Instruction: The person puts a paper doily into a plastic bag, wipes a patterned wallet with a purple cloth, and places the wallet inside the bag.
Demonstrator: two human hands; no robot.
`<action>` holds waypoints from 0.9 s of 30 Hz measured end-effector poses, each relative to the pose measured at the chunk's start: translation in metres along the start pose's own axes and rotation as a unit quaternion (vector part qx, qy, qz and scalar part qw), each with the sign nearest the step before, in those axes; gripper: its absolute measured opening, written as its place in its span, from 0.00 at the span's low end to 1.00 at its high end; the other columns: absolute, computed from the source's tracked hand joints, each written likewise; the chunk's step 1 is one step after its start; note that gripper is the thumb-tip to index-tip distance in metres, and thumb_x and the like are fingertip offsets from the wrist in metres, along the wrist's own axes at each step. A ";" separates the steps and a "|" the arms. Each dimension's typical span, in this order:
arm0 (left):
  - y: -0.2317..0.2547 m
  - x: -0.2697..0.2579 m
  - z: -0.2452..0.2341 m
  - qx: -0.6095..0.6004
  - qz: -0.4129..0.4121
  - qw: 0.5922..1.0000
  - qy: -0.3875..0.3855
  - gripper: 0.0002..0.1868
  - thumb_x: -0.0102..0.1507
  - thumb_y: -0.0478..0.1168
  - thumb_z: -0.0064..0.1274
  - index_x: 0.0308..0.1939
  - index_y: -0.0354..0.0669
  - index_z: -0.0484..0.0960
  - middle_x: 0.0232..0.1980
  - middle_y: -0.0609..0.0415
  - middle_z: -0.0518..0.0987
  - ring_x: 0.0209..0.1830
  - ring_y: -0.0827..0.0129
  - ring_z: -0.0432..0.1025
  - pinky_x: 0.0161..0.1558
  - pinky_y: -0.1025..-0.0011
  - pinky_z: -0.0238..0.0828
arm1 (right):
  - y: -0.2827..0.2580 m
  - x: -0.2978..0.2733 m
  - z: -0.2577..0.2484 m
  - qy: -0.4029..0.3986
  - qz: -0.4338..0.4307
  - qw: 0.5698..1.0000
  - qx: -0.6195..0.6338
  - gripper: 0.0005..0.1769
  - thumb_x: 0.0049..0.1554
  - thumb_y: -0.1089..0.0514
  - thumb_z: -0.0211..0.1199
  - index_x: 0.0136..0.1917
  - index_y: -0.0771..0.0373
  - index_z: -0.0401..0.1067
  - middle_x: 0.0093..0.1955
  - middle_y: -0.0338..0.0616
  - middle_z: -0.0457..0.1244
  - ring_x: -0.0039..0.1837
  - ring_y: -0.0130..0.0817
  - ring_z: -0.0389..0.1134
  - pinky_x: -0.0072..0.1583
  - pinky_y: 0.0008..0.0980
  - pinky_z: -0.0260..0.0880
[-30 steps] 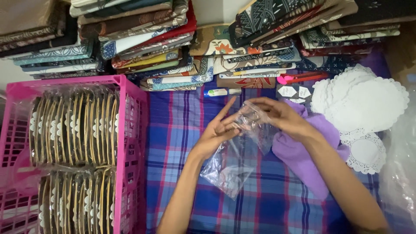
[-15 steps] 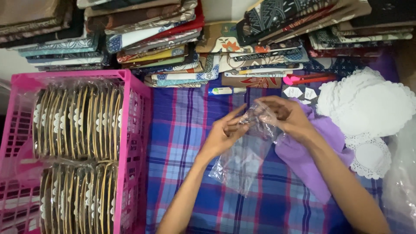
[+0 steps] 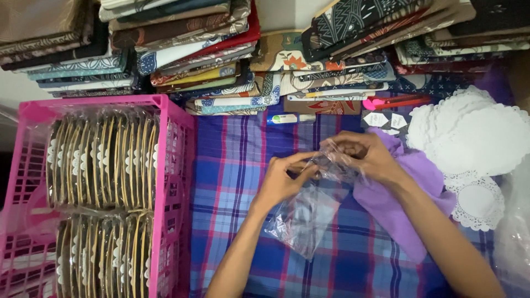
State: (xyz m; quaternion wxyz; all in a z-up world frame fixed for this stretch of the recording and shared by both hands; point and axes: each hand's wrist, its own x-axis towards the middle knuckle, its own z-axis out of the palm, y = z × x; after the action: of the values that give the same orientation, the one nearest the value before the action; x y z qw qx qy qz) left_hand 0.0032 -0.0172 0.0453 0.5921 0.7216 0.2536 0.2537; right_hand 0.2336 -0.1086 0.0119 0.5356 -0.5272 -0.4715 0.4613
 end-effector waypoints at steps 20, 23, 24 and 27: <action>0.005 -0.001 -0.001 0.082 0.014 0.996 -0.031 0.16 0.61 0.40 0.61 0.53 0.53 0.86 0.33 0.53 0.87 0.38 0.55 0.82 0.42 0.63 0.79 | -0.011 0.003 0.009 0.023 -0.049 0.998 -0.037 0.11 0.51 0.63 0.74 0.47 0.70 0.79 0.42 0.48 0.68 0.42 0.28 0.68 0.42 0.23 0.70; 0.006 0.000 0.001 0.071 0.010 0.997 -0.024 0.15 0.61 0.40 0.61 0.53 0.52 0.85 0.33 0.54 0.87 0.36 0.57 0.83 0.42 0.66 0.78 | -0.020 0.002 0.012 0.059 -0.061 0.995 -0.048 0.11 0.50 0.64 0.75 0.46 0.70 0.79 0.41 0.47 0.68 0.41 0.28 0.68 0.42 0.22 0.70; 0.005 0.001 0.002 0.059 0.004 0.998 -0.018 0.15 0.62 0.40 0.60 0.53 0.51 0.86 0.33 0.53 0.87 0.35 0.58 0.83 0.41 0.67 0.78 | -0.026 0.003 0.015 0.078 -0.074 0.992 -0.061 0.11 0.50 0.67 0.75 0.46 0.70 0.79 0.40 0.48 0.68 0.41 0.29 0.69 0.42 0.22 0.69; 0.002 0.001 0.005 0.029 0.002 1.000 -0.012 0.15 0.62 0.36 0.58 0.53 0.50 0.85 0.36 0.52 0.87 0.34 0.59 0.83 0.39 0.66 0.79 | -0.026 0.000 0.017 0.113 -0.072 0.990 -0.049 0.18 0.48 0.64 0.77 0.51 0.69 0.79 0.42 0.47 0.70 0.42 0.28 0.70 0.43 0.21 0.70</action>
State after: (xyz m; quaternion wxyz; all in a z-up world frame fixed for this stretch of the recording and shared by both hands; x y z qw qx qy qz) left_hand 0.0073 -0.0206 0.0461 0.5734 0.7418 0.2525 0.2391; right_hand 0.2163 -0.1072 0.0376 0.5910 -0.5660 -0.4670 0.3350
